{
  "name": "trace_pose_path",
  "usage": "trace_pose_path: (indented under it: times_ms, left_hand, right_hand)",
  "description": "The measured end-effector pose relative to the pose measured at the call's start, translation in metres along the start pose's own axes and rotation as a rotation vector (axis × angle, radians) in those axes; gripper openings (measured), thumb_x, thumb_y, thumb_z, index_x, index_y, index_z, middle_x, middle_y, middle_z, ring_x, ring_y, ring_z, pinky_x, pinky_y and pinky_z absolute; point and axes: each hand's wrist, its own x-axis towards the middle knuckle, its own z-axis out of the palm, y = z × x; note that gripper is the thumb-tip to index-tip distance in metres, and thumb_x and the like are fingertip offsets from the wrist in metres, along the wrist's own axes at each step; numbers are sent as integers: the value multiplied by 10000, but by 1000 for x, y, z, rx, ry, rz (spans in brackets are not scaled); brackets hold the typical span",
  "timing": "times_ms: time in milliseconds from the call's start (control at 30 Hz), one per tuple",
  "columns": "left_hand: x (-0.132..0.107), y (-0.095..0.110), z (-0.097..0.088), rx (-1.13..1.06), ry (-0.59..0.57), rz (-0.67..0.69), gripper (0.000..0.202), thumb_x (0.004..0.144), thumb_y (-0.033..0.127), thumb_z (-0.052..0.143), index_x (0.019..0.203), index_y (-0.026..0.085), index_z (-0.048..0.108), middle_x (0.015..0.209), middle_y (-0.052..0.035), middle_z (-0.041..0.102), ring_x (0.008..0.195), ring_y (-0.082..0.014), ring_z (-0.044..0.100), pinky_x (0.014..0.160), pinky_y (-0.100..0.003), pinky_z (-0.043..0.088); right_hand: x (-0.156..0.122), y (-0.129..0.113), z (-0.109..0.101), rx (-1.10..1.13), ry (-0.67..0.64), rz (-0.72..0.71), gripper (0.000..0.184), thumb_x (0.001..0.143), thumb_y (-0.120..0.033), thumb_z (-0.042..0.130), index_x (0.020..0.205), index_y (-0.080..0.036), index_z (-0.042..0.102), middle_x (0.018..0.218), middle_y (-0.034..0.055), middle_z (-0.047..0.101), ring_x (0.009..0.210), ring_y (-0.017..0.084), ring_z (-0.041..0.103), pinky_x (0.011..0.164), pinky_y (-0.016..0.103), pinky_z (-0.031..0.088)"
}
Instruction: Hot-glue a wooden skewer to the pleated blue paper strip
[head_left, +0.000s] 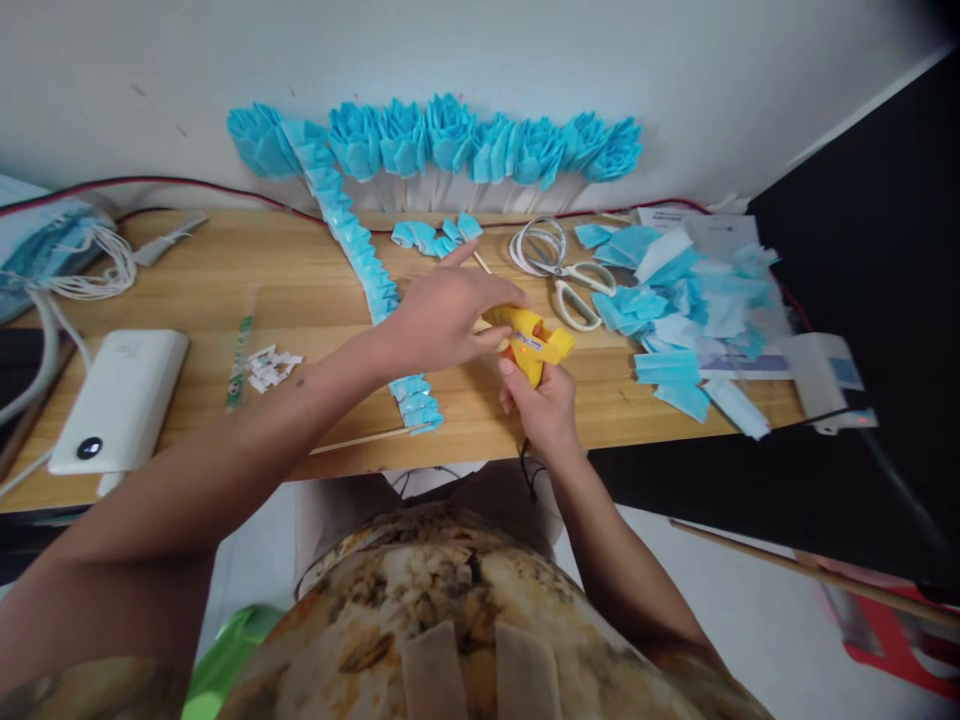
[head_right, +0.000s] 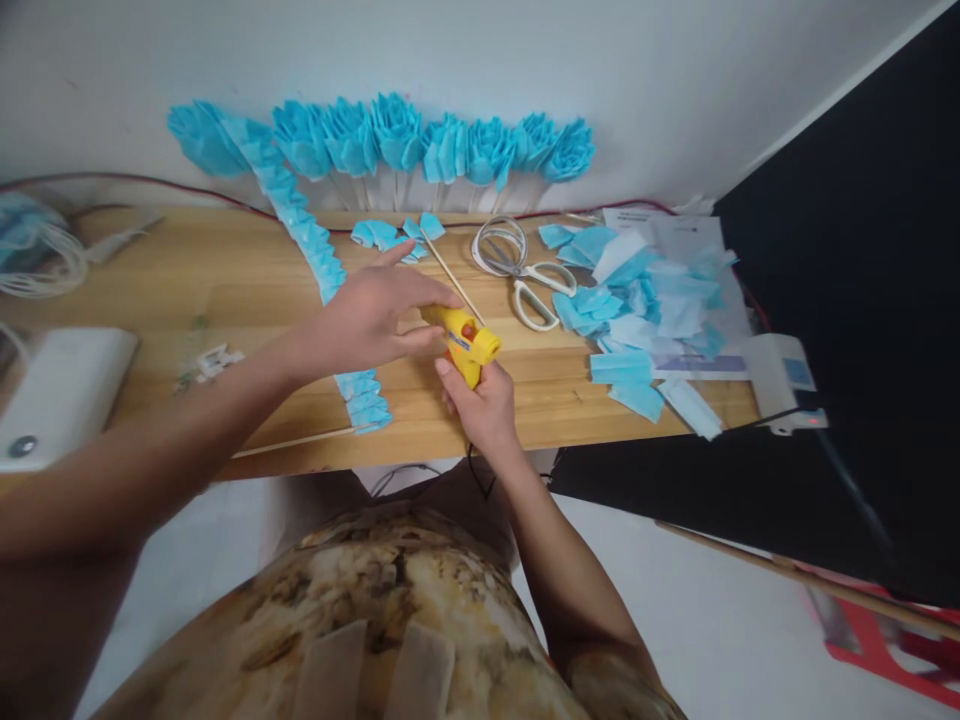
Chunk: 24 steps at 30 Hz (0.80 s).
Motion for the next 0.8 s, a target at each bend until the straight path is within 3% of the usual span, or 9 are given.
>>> trace_pose_path:
  times_ms: [233,400,633,800]
  left_hand:
    - [6,15,15,138,50,-91,323,811,176,530,1080,207,707,877,-19,777,889,-246,751,1317,-646,212]
    - [6,13,23,182,95,-24,325,803,143,488,1046,228,686,769,13,728,809,-227,732,1306,-689,188]
    - [10,15,24,234,58,23,284,828,116,477,1009,210,674,813,-16,736,838,-228,736,1286,-634,287]
    - [13,14,20,154,6,-27,330,865,119,481,1101,202,696,867,-29,763,918,-246,749,1310,-646,212]
  right_hand:
    - [-1,6,-1,-27,45,-51,412,817,-582,741,745,-231,539,462,-77,521,390,99,476,417,239,389]
    - [-1,7,-2,-21,56,-67,414,837,-582,728,741,-239,519,464,-77,515,391,100,468,420,244,379]
    - [-1,6,0,-26,68,-49,438,823,-614,730,727,-239,526,462,-65,539,387,103,478,419,247,385]
    - [-1,7,-1,12,61,-45,438,819,-620,738,759,-236,538,464,-70,537,382,107,483,415,249,388]
